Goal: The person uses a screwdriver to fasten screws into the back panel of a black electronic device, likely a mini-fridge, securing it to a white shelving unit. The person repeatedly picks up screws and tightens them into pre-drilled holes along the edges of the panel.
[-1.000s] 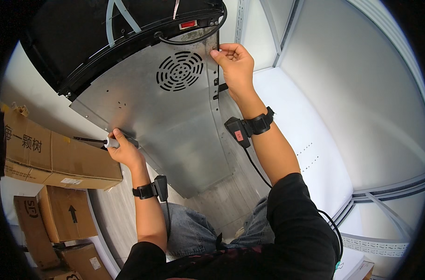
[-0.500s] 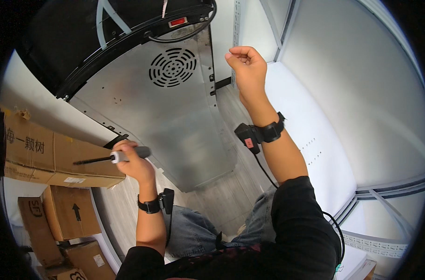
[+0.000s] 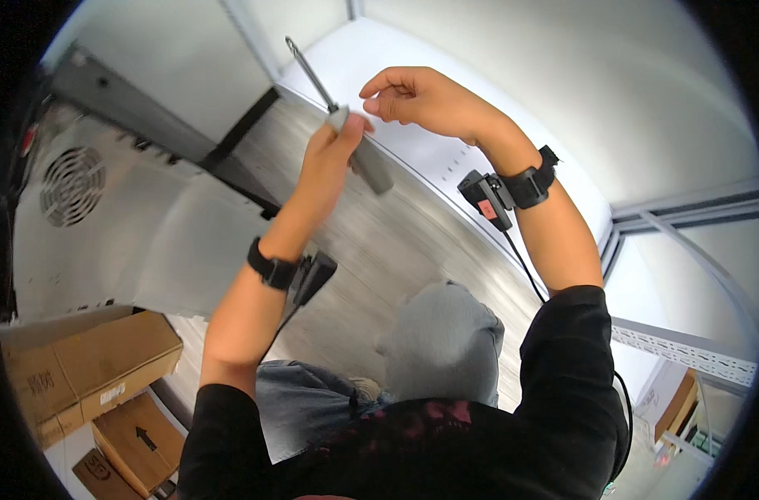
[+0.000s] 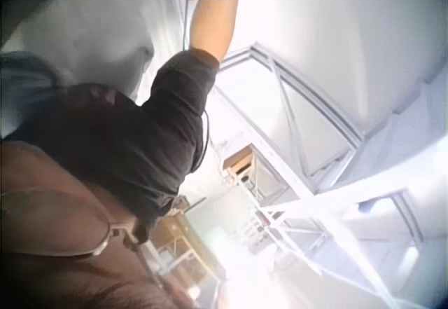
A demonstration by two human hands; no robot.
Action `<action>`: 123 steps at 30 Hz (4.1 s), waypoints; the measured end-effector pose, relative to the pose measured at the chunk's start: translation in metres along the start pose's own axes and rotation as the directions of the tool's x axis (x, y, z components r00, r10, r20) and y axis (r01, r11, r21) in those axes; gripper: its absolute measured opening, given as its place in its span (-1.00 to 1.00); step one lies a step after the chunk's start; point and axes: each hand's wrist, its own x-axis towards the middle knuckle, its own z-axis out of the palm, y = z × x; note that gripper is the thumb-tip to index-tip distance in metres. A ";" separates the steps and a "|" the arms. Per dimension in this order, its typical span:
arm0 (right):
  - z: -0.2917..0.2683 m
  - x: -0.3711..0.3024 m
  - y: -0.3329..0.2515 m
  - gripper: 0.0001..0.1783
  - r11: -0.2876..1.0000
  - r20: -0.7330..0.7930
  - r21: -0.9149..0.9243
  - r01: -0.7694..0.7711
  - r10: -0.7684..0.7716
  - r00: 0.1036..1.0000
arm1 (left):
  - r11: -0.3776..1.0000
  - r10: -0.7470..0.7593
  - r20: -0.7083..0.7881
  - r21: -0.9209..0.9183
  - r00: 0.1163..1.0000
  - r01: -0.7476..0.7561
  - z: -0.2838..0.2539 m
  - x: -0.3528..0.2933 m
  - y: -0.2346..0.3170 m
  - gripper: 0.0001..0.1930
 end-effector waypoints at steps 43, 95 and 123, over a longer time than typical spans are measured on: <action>-0.022 0.034 0.126 -0.71 0.993 -0.232 -0.113 0.018 -0.044 0.972 | 0.833 -0.499 0.110 -0.212 0.860 0.510 0.022 0.079 -0.078 -0.63; 0.287 -0.024 -0.330 -0.20 0.442 -0.092 -0.800 0.405 -0.759 0.645 | 0.952 0.293 -0.795 0.294 0.532 -0.086 -0.205 -0.300 0.057 -0.82; 0.288 -0.023 -0.330 -0.19 0.400 -0.148 -0.863 0.308 -0.783 0.604 | 0.862 0.448 -0.738 0.208 0.505 -0.461 -0.215 -0.324 0.234 -0.85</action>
